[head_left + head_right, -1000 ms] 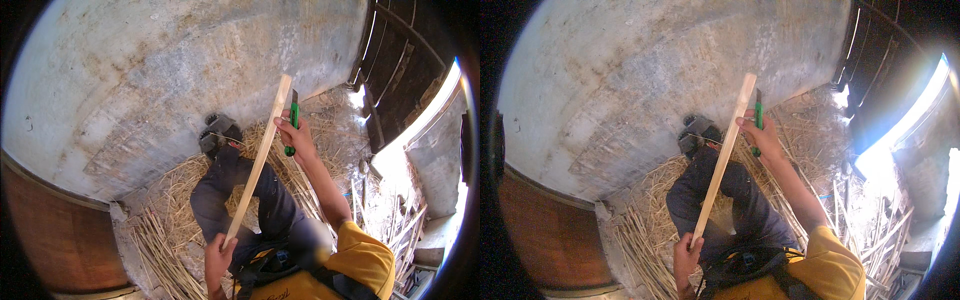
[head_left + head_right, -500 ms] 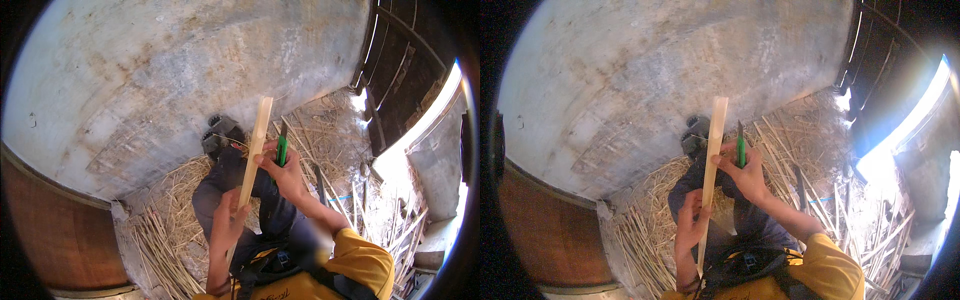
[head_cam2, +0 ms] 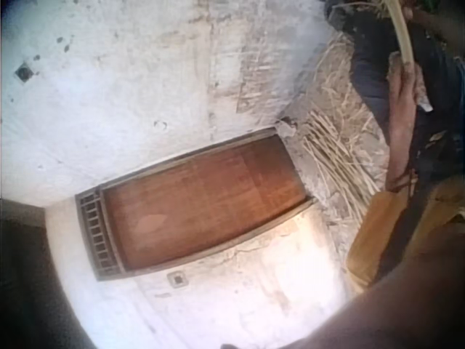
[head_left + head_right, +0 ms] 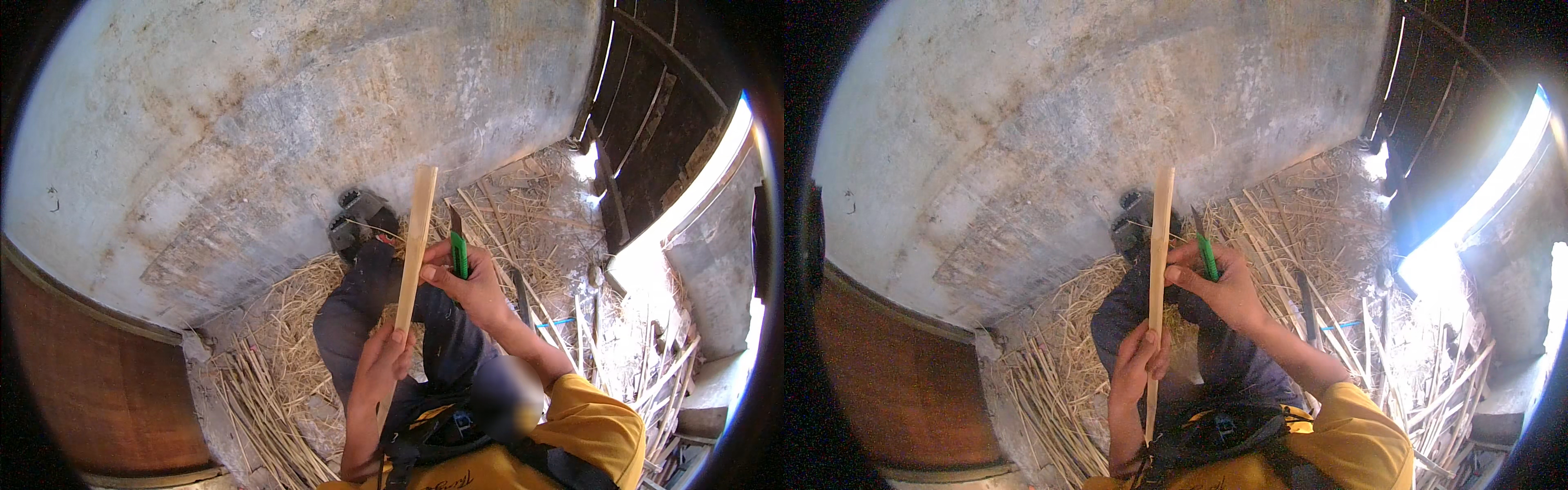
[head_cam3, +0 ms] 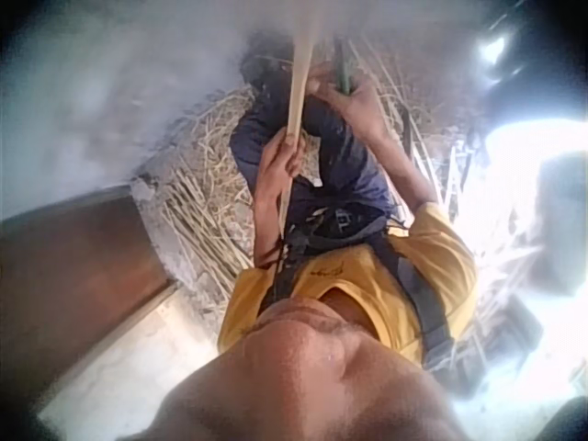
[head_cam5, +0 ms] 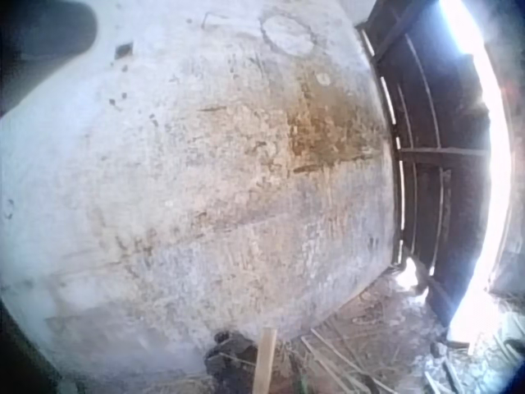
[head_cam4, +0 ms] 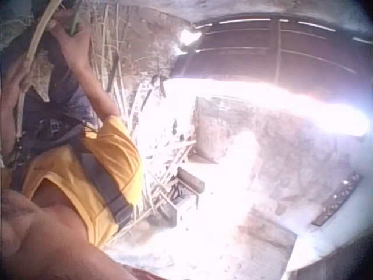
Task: The person shapes a long wooden strip by scraping its surface with a machete and a utility knife while sitting on a floor covered in wood shavings.
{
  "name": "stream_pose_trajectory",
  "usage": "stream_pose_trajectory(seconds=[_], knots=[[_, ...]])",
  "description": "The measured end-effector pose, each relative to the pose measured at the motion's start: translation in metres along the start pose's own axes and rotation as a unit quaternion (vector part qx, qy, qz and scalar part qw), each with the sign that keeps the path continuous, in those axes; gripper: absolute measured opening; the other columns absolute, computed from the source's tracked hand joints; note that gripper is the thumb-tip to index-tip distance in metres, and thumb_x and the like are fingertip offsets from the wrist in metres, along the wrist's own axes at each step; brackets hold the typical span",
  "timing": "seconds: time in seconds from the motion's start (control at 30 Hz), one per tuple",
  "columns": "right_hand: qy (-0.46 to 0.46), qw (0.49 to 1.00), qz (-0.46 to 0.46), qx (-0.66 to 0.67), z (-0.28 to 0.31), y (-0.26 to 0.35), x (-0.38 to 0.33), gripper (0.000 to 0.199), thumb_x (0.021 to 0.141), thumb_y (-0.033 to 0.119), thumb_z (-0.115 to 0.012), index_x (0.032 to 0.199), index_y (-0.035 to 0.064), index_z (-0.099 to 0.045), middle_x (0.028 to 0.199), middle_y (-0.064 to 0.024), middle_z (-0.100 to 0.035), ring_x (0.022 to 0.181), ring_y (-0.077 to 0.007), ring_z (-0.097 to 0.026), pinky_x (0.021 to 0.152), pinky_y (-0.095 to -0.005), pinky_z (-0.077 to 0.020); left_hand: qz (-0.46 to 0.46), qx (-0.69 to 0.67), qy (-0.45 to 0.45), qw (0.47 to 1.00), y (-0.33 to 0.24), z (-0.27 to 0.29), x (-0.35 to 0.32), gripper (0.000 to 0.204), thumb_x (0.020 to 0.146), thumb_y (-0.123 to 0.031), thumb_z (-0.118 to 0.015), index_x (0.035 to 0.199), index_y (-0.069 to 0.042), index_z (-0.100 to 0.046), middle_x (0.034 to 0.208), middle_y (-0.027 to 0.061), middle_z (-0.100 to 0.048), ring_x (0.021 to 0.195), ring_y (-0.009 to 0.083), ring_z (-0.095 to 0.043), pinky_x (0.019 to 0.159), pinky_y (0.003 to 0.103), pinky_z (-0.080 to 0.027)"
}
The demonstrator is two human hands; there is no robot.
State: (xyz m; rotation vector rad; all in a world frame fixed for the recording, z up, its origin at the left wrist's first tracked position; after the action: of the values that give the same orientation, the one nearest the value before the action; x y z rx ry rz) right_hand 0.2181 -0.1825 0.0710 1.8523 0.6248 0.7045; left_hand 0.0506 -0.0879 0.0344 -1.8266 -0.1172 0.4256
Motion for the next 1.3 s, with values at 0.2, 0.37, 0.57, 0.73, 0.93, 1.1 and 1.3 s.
stream_pose_trajectory(seconds=[0.2,0.37,0.57,0.73,0.93,1.1,1.3], knots=[[0.007,1.0,0.01,-0.02,-0.008,0.011,-0.004,0.019,0.094,0.009,-0.072,0.107,-0.0023,-0.064,0.109,-0.0119,-0.071,0.1,-0.0168,-0.069,0.089,-0.0305,-0.0556,0.016,0.004,0.036,0.999,0.01,0.001,0.0,0.051,0.107,-0.054,-0.041,0.11,-0.005,-0.056,0.071,-0.0033,-0.043,0.048,0.0068,-0.037,0.044,0.024,-0.032],[0.034,0.999,0.019,-0.002,-0.009,0.008,-0.002,0.033,0.088,0.001,-0.077,0.114,0.0021,-0.057,0.107,-0.011,-0.071,0.104,-0.0182,-0.07,0.088,-0.0297,-0.0561,0.025,-0.008,0.061,0.998,0.014,0.005,0.001,0.054,0.107,-0.056,-0.039,0.116,-0.006,-0.055,0.075,-0.003,-0.046,0.048,0.0061,-0.037,0.043,0.023,-0.031],[-0.005,1.0,-0.006,0.008,-0.007,0.009,-0.005,0.04,0.084,-0.003,-0.077,0.117,0.0043,-0.055,0.103,-0.0081,-0.07,0.095,-0.0135,-0.069,0.078,-0.024,-0.0555,0.014,0.004,0.064,0.998,0.004,-0.005,0.004,0.071,0.1,-0.07,-0.044,0.113,-0.001,-0.054,0.076,-0.0029,-0.043,0.055,0.0061,-0.043,0.047,0.023,-0.032],[-0.048,0.999,-0.007,0.014,0.0,0.004,-0.005,0.038,0.084,0.002,-0.081,0.115,0.0054,-0.058,0.105,-0.0075,-0.07,0.098,-0.0165,-0.069,0.08,-0.0301,-0.0593,-0.044,0.05,0.067,0.996,0.029,0.007,0.001,0.066,0.099,-0.064,-0.054,0.12,-0.001,-0.051,0.08,-0.001,-0.05,0.062,0.0083,-0.05,0.054,0.024,-0.041],[-0.076,0.997,-0.003,0.001,0.008,0.001,-0.004,0.038,0.083,0.002,-0.082,0.114,0.0054,-0.059,0.105,-0.0068,-0.07,0.099,-0.0153,-0.068,0.084,-0.0311,-0.0585,-0.011,0.068,0.144,0.987,0.073,0.027,-0.023,0.053,0.102,-0.052,-0.059,0.12,-0.003,-0.055,0.08,0.0,-0.053,0.068,0.0085,-0.051,0.063,0.024,-0.043],[-0.077,0.997,-0.006,-0.023,0.011,0.004,-0.001,0.037,0.084,0.002,-0.08,0.115,0.0047,-0.06,0.103,-0.0059,-0.069,0.099,-0.0137,-0.067,0.086,-0.0281,-0.056,0.058,0.116,0.089,0.988,0.093,0.042,-0.034,0.037,0.107,-0.043,-0.053,0.105,-0.006,-0.058,0.074,-0.0029,-0.047,0.066,0.0071,-0.045,0.06,0.025,-0.039],[-0.026,0.994,0.076,-0.079,0.02,0.01,-0.004,0.032,0.097,0.021,-0.07,0.12,0.0022,-0.059,0.098,-0.0068,-0.07,0.093,-0.0156,-0.066,0.08,-0.0316,-0.0524,0.066,0.04,0.067,0.995,0.087,0.038,-0.033,0.034,0.11,-0.038,-0.047,0.098,-0.006,-0.053,0.07,-0.0052,-0.04,0.056,0.0051,-0.034,0.05,0.024,-0.029]])
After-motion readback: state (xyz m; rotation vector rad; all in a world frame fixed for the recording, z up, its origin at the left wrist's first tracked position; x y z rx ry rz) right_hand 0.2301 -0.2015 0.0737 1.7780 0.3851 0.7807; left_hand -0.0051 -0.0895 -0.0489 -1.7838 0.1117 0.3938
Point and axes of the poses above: each hand's wrist, its own x-axis towards the middle knuckle, its own z-axis out of the back of the hand, y = z × x, the point moved 5 cm from there along x, towards the middle knuckle
